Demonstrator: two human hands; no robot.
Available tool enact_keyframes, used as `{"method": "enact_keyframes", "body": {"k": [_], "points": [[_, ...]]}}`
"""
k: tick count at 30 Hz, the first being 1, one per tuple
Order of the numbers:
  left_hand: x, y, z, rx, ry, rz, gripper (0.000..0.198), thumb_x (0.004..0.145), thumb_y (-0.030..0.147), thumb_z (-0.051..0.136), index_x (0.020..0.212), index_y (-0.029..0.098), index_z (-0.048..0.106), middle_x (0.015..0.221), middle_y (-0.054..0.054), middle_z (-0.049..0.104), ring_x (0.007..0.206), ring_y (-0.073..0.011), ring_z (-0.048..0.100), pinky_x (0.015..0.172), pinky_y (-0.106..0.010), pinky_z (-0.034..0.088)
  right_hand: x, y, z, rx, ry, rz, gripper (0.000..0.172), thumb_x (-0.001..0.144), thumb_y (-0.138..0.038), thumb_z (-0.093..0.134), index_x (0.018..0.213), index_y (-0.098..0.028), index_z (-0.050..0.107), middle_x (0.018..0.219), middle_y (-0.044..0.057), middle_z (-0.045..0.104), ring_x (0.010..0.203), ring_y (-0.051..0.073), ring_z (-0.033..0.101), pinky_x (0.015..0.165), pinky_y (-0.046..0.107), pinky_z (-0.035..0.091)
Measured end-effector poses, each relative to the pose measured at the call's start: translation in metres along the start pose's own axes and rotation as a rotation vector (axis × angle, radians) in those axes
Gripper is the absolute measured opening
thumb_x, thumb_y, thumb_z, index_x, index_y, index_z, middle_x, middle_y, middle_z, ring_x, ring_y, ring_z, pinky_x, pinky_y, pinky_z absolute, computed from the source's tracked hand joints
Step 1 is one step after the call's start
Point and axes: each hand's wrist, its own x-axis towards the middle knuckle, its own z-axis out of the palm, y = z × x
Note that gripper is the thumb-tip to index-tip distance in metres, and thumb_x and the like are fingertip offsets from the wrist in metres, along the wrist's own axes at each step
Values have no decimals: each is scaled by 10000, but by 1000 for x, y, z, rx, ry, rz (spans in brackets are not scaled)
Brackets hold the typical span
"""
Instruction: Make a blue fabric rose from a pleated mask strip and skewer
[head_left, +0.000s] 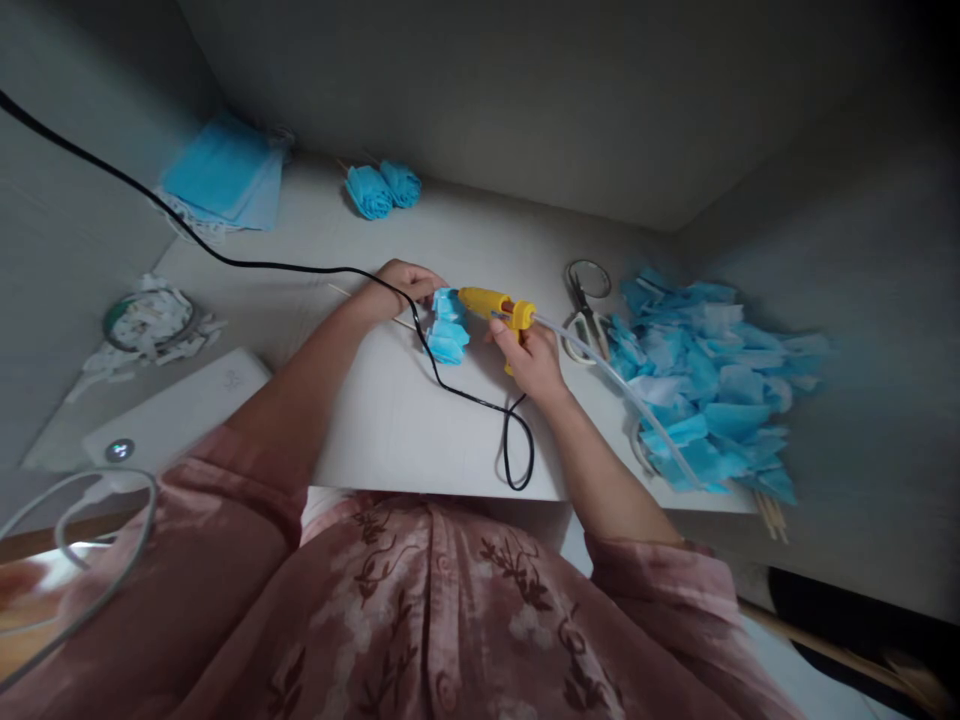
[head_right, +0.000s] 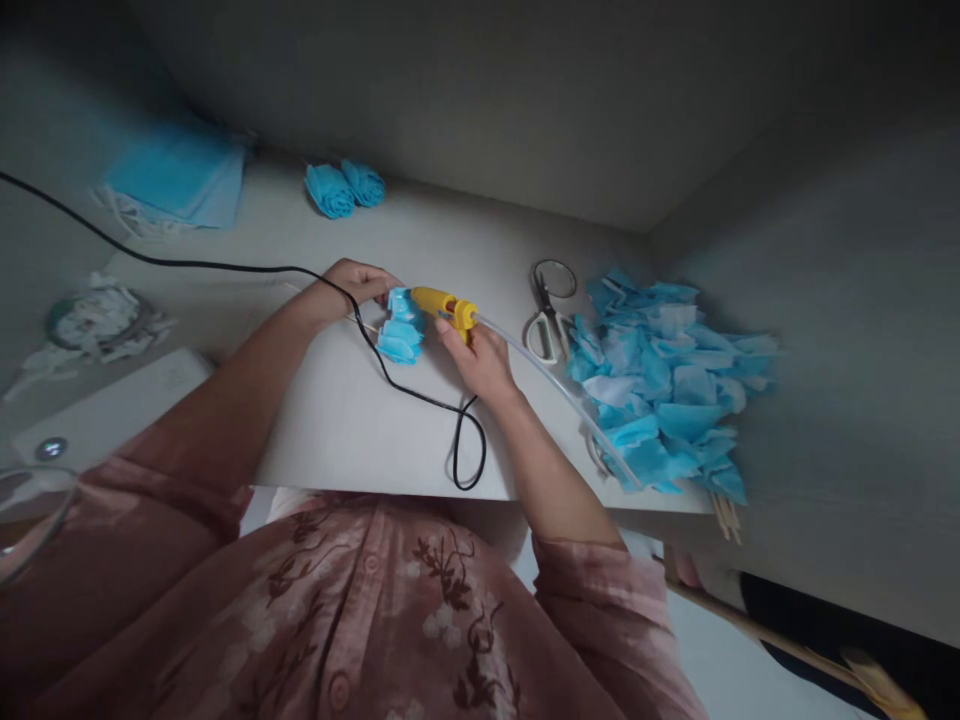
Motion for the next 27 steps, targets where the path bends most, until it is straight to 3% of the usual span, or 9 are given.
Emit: {"method": "enact_keyframes", "body": {"k": [12, 27], "points": [[-2, 0, -1, -32, 1, 14, 186, 801, 208, 640, 813, 111, 798, 657, -25, 684, 645, -122, 586, 670, -225, 469, -2, 1, 1, -93, -29, 37, 729, 928, -823, 364, 946, -228, 786, 769, 84, 731, 765, 275, 695, 748, 392, 509], [-3, 0, -2, -51, 4, 38, 299, 901, 345, 636, 774, 103, 757, 679, -27, 669, 649, -115, 587, 696, -233, 462, -1, 1, 3, -125, -22, -59, 686, 980, -749, 365, 1054, -196, 764, 881, 108, 748, 919, 296, 709, 818, 402, 548]]}}
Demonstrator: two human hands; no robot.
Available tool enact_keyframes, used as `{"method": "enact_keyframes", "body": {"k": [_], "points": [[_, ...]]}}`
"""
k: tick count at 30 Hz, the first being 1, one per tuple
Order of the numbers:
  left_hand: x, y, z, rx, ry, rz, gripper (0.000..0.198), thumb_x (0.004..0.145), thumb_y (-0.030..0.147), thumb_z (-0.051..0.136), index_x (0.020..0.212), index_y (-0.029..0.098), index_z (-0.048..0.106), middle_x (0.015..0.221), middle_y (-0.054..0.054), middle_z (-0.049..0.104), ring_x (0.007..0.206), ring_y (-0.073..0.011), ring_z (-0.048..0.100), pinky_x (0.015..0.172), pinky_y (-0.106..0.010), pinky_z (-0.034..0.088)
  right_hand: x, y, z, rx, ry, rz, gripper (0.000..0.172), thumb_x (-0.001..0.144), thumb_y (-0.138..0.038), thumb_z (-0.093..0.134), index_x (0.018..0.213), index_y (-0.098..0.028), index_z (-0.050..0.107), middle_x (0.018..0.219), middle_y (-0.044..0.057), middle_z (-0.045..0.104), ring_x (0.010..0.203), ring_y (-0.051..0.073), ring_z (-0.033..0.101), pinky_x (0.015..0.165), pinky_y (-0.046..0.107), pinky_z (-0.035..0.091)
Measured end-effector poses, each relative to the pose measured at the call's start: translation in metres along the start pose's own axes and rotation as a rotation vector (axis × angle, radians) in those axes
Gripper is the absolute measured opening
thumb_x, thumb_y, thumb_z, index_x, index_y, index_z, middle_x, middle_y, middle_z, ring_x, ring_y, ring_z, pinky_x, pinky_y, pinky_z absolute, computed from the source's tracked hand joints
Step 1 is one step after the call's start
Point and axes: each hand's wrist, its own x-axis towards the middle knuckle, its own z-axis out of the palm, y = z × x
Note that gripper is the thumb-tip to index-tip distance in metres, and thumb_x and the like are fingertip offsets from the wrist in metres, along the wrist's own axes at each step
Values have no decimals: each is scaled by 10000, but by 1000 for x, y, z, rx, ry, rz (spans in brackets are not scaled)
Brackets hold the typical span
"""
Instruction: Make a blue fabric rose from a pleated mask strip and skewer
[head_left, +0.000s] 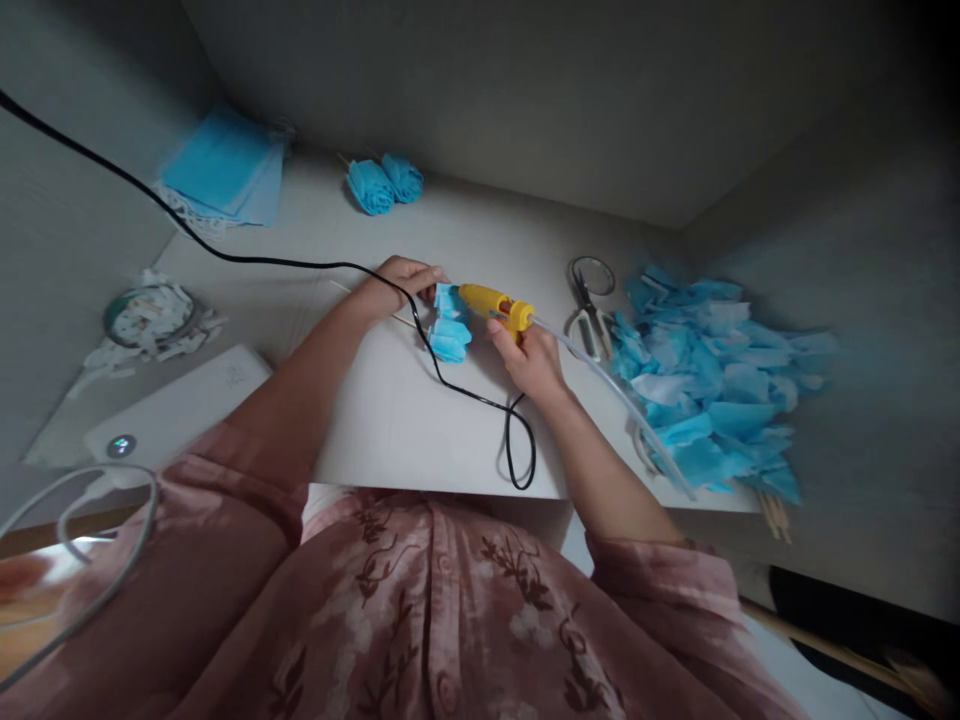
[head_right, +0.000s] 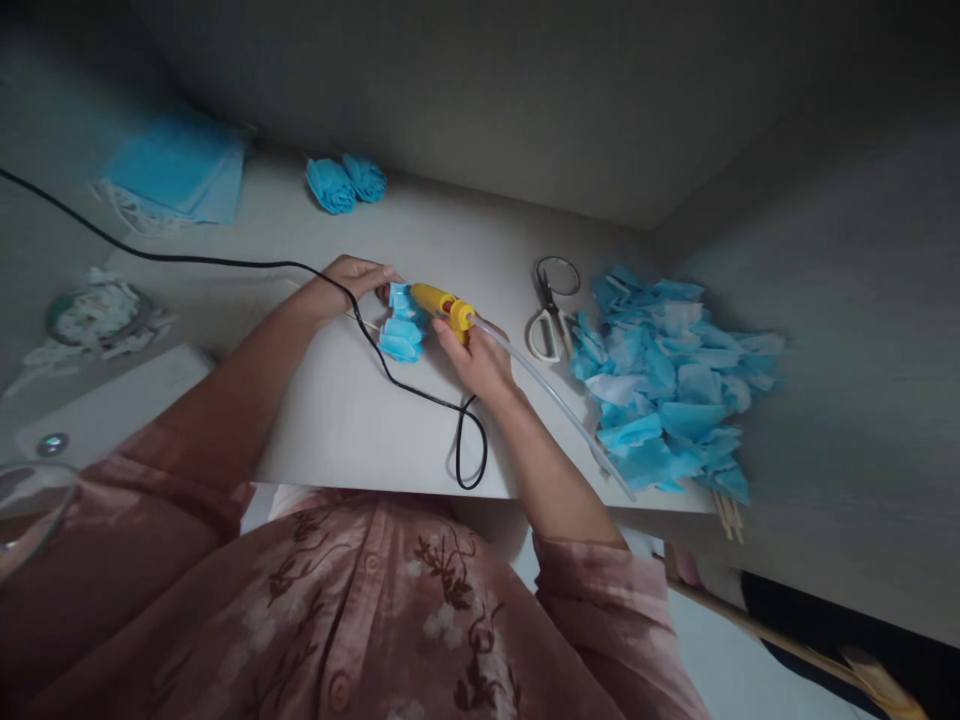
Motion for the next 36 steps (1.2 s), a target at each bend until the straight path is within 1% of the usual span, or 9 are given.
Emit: {"method": "enact_keyframes", "body": {"k": [5, 9, 14, 18, 22, 26, 29, 33, 36], "points": [[0, 1, 1, -8, -14, -19, 201, 835, 277, 692, 830, 104, 794, 695, -26, 697, 670, -123, 612, 708, -232, 483, 0, -1, 0, 5, 2, 14, 693, 969, -763, 375, 1021, -190, 761, 854, 103, 742, 884, 291, 700, 813, 407, 544], [2, -2, 1, 2, -8, -27, 174, 805, 234, 690, 842, 108, 805, 699, -28, 709, 657, -118, 612, 681, -221, 481, -1, -1, -1, 14, -3, 18, 688, 967, -756, 386, 1018, -185, 767, 861, 103, 742, 896, 291, 703, 820, 405, 542], [3, -3, 0, -1, 8, -16, 168, 806, 215, 679, 842, 105, 801, 688, -23, 701, 647, -113, 605, 671, -215, 480, 1, 2, -4, 15, -7, 54, 676, 958, -758, 405, 988, -191, 771, 833, 100, 733, 876, 290, 700, 812, 406, 539], [2, -3, 0, 11, 20, -22, 182, 820, 189, 653, 866, 103, 807, 707, -23, 709, 660, -112, 613, 694, -219, 486, 2, 6, -8, 48, 20, 100, 669, 935, -783, 422, 913, -207, 762, 768, 86, 726, 822, 277, 704, 782, 397, 543], [3, -3, 0, 5, 26, -39, 186, 813, 161, 644, 870, 102, 812, 713, -23, 713, 667, -118, 620, 703, -224, 489, 2, 7, -9, 121, 49, 88, 668, 936, -784, 414, 847, -211, 746, 839, 102, 770, 870, 275, 725, 805, 396, 558], [4, -4, 1, -2, 18, -40, 169, 822, 173, 661, 864, 104, 810, 707, -23, 709, 664, -116, 619, 707, -222, 489, 2, 5, -7, 145, 37, 69, 652, 929, -778, 432, 800, -216, 737, 836, 103, 774, 870, 285, 731, 806, 410, 565], [4, -4, 0, -7, 11, -29, 161, 828, 198, 677, 861, 106, 804, 708, -21, 707, 664, -115, 617, 706, -223, 487, 1, 4, -6, 136, 35, 70, 652, 928, -787, 426, 823, -226, 741, 847, 88, 775, 878, 277, 730, 808, 402, 566], [3, -4, -1, -11, -2, -22, 169, 834, 239, 698, 853, 107, 802, 712, -24, 706, 664, -116, 614, 696, -224, 483, 1, 4, -5, 85, 0, 95, 676, 922, -807, 411, 894, -225, 754, 808, 75, 758, 829, 269, 722, 802, 406, 566], [1, -3, -2, -11, -10, -23, 185, 846, 248, 686, 866, 107, 804, 725, -29, 712, 672, -120, 618, 702, -229, 487, 0, 4, -4, 99, 1, 90, 680, 919, -816, 410, 901, -229, 754, 847, 80, 772, 859, 272, 727, 818, 405, 566]]}}
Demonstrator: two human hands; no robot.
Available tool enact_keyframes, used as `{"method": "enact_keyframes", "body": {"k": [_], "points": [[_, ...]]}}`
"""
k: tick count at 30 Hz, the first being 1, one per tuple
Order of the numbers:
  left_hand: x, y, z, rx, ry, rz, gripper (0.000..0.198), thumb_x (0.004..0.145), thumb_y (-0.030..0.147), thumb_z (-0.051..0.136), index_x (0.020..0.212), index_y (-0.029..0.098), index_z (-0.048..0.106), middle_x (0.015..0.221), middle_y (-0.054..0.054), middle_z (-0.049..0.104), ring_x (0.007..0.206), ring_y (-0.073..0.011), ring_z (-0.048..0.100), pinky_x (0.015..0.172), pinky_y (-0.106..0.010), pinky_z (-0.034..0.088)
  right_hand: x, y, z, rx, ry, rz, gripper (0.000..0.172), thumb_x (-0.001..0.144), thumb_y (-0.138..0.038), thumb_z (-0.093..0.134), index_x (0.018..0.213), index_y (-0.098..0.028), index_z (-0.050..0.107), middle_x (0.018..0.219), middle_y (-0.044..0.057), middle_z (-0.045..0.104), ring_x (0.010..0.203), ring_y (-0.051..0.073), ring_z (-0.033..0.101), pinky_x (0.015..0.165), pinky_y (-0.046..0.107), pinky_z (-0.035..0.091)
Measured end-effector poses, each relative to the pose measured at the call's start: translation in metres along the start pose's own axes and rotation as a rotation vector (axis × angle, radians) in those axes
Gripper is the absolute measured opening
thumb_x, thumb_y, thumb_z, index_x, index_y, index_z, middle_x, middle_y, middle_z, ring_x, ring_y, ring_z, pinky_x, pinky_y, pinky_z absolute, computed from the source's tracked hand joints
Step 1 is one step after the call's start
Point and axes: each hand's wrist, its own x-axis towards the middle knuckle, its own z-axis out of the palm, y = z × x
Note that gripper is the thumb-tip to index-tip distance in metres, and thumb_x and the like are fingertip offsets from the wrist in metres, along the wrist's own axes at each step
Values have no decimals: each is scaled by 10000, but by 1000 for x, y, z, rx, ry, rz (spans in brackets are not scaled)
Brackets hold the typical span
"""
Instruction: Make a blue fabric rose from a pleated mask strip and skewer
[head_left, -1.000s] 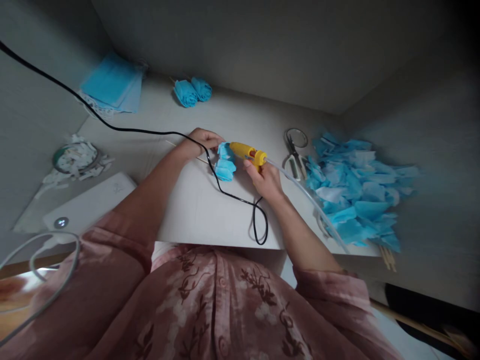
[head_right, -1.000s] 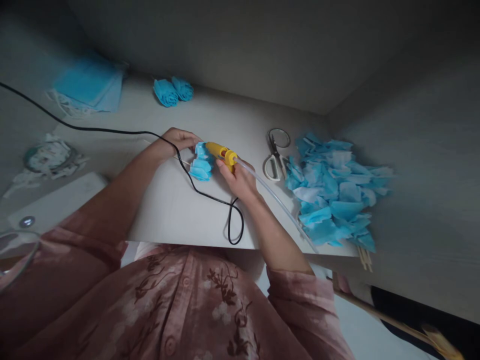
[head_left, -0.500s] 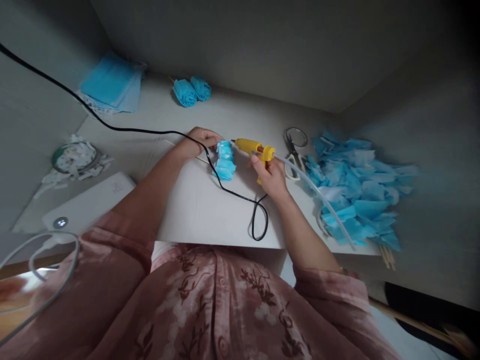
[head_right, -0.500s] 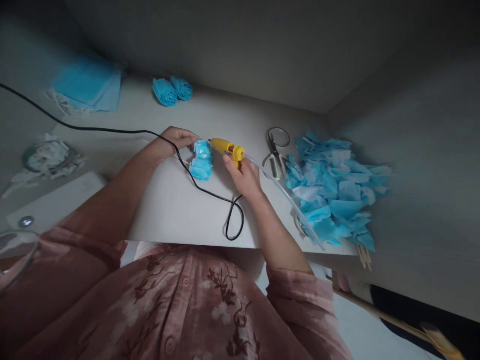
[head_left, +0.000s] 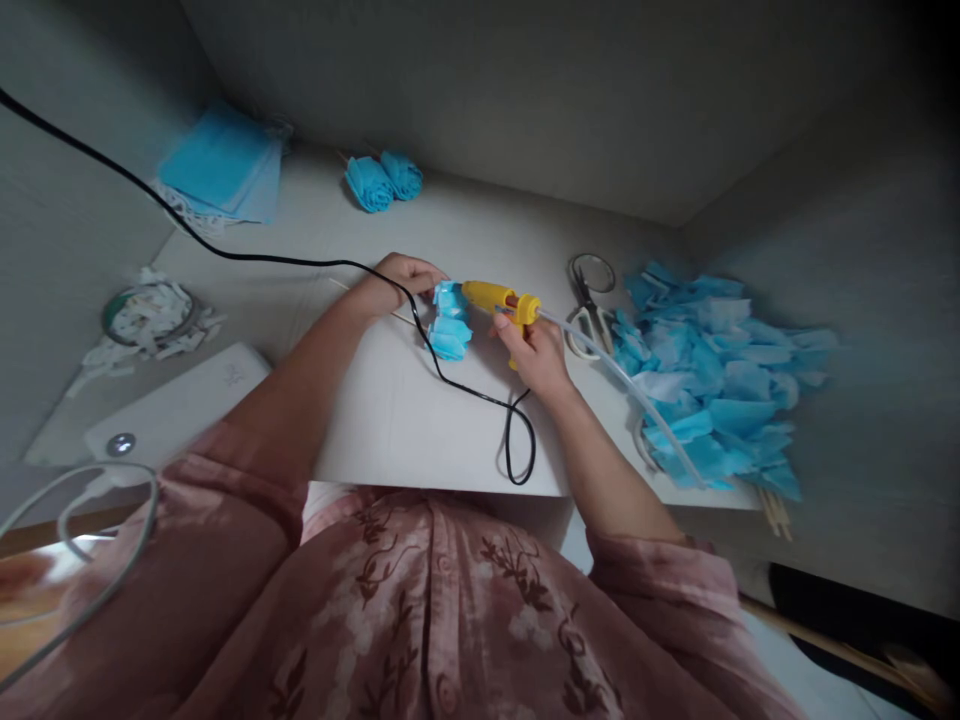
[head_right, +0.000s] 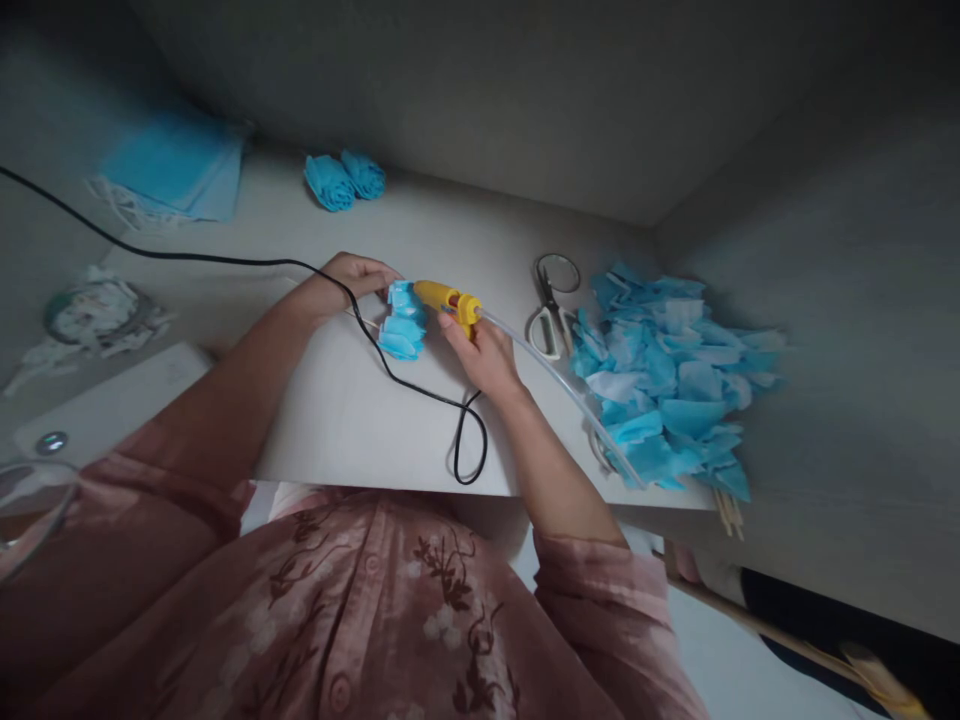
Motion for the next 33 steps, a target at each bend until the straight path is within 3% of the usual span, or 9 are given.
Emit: {"method": "enact_keyframes", "body": {"k": [25, 33], "points": [[0, 0, 1, 14, 6, 7, 173, 823, 219, 672, 869, 110, 799, 710, -32, 708, 665, -123, 608, 673, -221, 476, 1, -1, 3, 12, 21, -28, 708, 911, -838, 389, 789, -228, 727, 794, 78, 754, 784, 258, 707, 764, 401, 553], [-3, 2, -1, -19, 5, 11, 209, 862, 295, 700, 897, 113, 797, 760, -47, 720, 721, -136, 628, 751, -251, 497, 4, 0, -5, 96, 81, -73, 664, 937, -782, 427, 753, -223, 735, 846, 99, 776, 900, 273, 729, 855, 420, 562]]}}
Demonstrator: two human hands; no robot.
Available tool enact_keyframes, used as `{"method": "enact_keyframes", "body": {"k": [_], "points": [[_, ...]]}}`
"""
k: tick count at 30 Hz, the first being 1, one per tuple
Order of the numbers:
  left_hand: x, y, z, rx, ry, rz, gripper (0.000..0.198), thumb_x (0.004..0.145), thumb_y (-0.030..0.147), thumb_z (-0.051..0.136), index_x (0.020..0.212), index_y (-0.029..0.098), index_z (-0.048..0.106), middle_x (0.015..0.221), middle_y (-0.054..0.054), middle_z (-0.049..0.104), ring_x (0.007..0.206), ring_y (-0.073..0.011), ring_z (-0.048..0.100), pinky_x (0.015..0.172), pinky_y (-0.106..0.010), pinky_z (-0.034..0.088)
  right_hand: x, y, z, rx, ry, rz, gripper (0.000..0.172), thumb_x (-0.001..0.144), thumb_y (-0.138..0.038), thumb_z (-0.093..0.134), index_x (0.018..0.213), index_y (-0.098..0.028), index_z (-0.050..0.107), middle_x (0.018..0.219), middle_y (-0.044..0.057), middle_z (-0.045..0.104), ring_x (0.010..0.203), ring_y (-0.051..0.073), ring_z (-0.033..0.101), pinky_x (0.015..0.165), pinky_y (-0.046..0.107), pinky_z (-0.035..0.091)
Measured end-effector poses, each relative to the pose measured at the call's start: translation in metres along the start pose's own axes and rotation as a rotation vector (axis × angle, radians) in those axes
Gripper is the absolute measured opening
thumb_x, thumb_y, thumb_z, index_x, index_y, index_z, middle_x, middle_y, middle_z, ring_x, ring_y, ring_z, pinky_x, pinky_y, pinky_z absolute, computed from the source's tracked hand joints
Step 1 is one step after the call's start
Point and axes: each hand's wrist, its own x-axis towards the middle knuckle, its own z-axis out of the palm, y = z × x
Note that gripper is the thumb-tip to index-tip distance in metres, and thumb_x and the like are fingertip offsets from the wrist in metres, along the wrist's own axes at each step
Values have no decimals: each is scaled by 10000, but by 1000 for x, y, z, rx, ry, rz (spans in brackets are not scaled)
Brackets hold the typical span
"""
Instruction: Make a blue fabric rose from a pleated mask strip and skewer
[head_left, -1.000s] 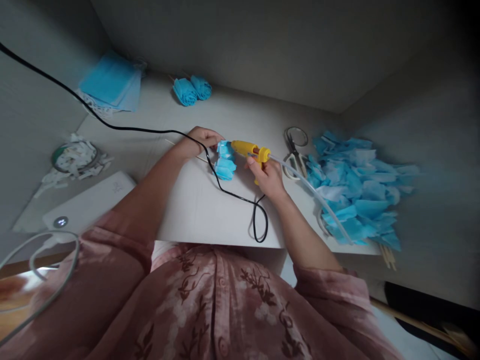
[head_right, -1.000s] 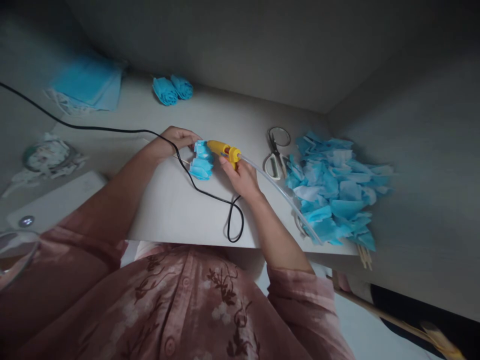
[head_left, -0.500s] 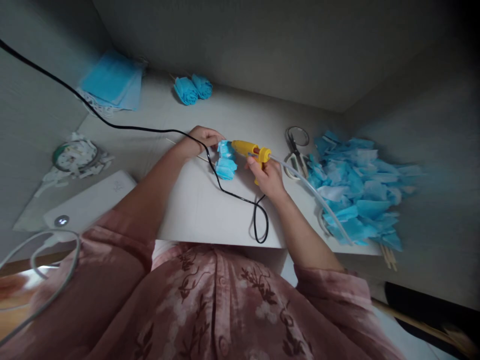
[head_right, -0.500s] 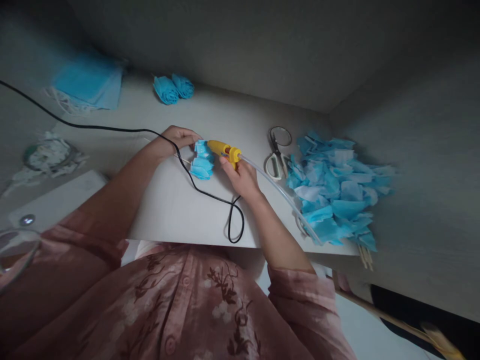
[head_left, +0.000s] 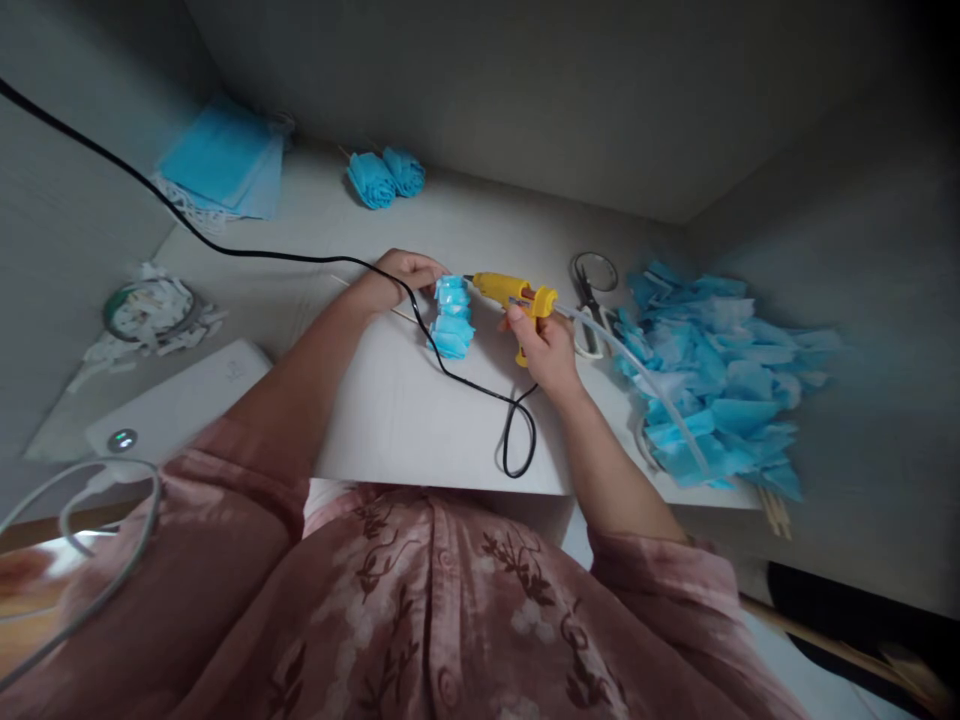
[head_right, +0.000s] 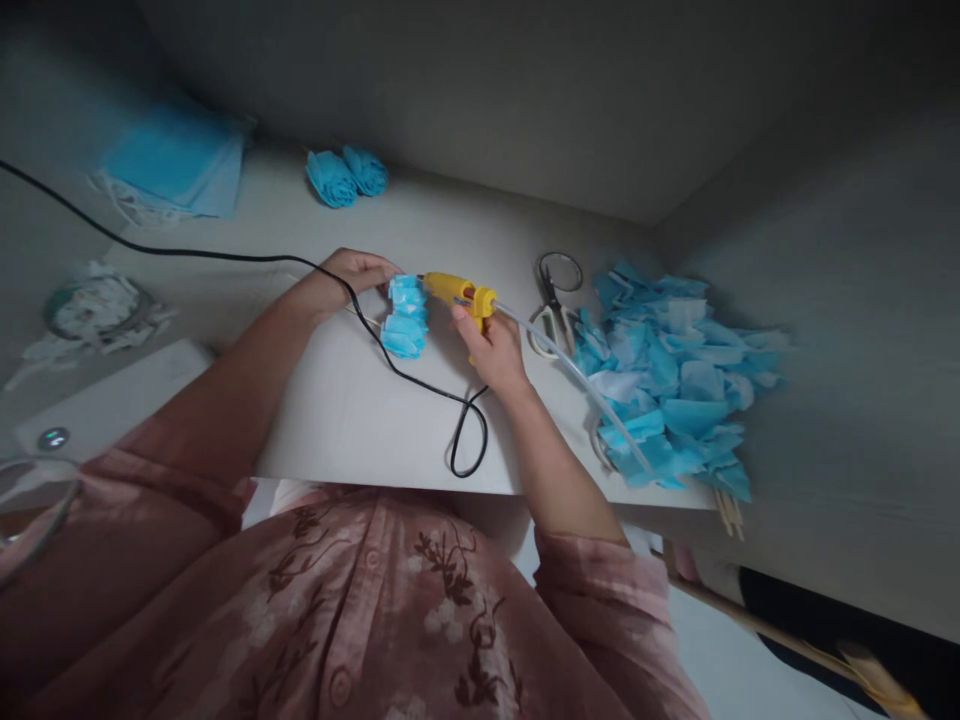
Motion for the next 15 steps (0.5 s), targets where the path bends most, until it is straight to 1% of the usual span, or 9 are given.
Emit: {"method": "enact_keyframes", "body": {"k": [3, 10, 15], "points": [[-1, 0, 0, 4, 5, 3, 214, 865, 306, 708, 903, 117, 799, 753, -46, 718, 722, -138, 624, 749, -254, 494, 0, -2, -2, -18, 11, 6, 667, 938, -779, 421, 738, -225, 733, 859, 99, 774, 933, 272, 728, 882, 420, 557], [0, 0, 1, -6, 8, 10, 220, 857, 309, 711, 897, 114, 803, 746, -44, 715, 709, -128, 611, 733, -243, 489, -2, -2, -2, -24, -21, 15, 703, 931, -806, 406, 759, -212, 741, 764, 81, 742, 805, 248, 707, 781, 381, 550], [1, 2, 2, 8, 11, -5, 220, 851, 309, 713, 900, 116, 808, 744, -42, 718, 709, -131, 608, 731, -243, 489, -2, 1, 1, -47, -70, 9, 703, 931, -814, 390, 763, -224, 733, 786, 73, 754, 789, 243, 700, 798, 394, 552]]}}
